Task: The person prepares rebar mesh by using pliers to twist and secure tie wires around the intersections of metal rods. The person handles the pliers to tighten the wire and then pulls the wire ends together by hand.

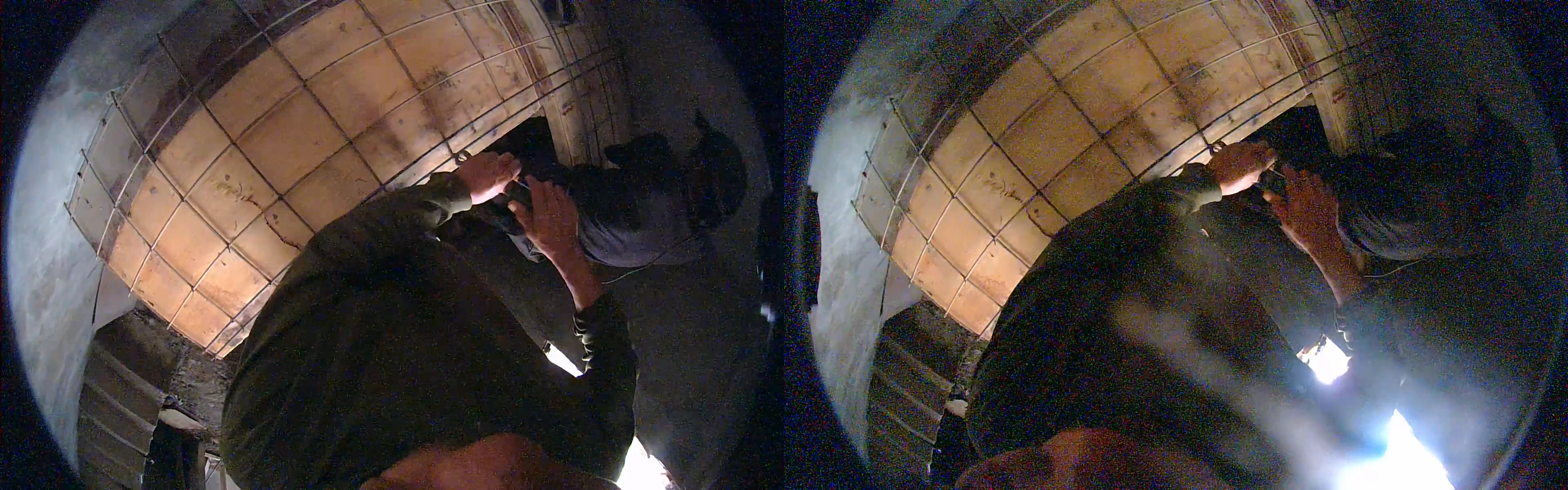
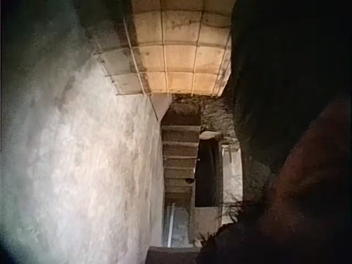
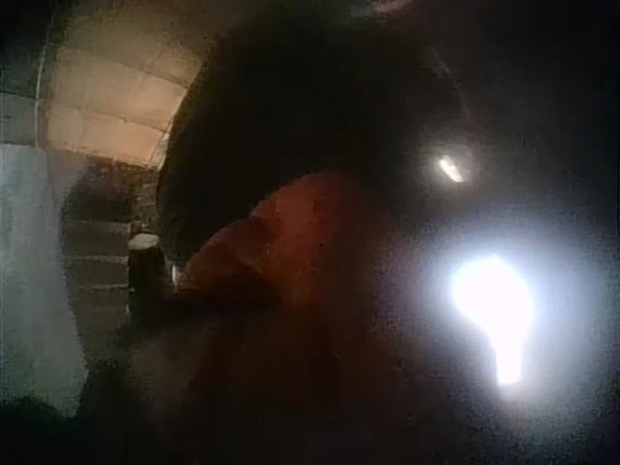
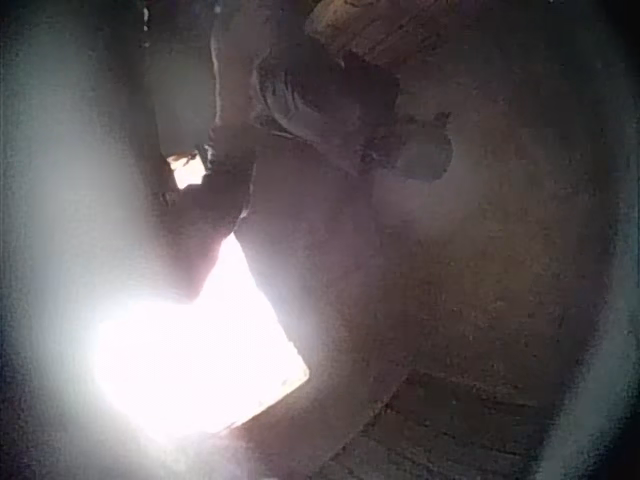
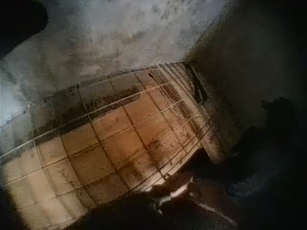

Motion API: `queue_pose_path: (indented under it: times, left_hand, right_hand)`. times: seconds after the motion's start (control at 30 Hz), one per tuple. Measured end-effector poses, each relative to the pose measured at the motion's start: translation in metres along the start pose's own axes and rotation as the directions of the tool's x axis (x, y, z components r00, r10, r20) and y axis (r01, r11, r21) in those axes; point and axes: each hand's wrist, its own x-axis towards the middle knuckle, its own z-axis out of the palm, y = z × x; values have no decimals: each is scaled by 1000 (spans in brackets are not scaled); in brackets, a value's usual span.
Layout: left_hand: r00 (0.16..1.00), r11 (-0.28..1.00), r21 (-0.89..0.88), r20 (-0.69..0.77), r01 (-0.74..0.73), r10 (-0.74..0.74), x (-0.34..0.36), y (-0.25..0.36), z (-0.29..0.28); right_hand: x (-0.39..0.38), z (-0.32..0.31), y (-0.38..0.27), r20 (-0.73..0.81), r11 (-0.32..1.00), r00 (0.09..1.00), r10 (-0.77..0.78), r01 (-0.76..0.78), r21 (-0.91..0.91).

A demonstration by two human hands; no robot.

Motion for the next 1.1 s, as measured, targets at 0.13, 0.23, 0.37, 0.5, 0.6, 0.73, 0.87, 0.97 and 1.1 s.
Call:
queue_pose_path:
  times: [0.13,0.23,0.37,0.5,0.6,0.73,0.87,0.97,1.1]
  left_hand:
    - [996,997,52,-68,-50,53,-2,-8,13]
    - [997,995,85,-66,-46,52,-1,0,3]
    - [996,962,271,-85,17,7,-11,15,-13]
    - [940,903,418,-259,-97,221,-24,9,-5]
    - [964,888,440,-153,-130,217,-28,6,9]
    - [947,878,435,-147,-198,286,-22,-5,10]
    - [985,942,294,-20,-160,174,-15,-9,9]
    - [997,996,62,49,61,-64,-4,2,-9]
    - [987,992,-25,106,121,-118,-3,-3,-7]
  right_hand:
    - [-2,16,9,103,1000,995,-8,10,-13]
    - [-7,25,10,176,989,983,55,-79,127]
    - [-9,37,16,257,972,966,37,-94,214]
    - [5,19,13,639,634,768,-31,-480,607]
    - [3,26,21,915,-134,338,-222,-940,315]
    - [6,19,19,889,-33,423,-172,-905,424]
    - [1,8,0,611,607,775,161,-566,558]
    - [-6,13,7,-11,993,999,-36,37,109]
    - [-2,8,9,124,999,991,-43,45,-15]
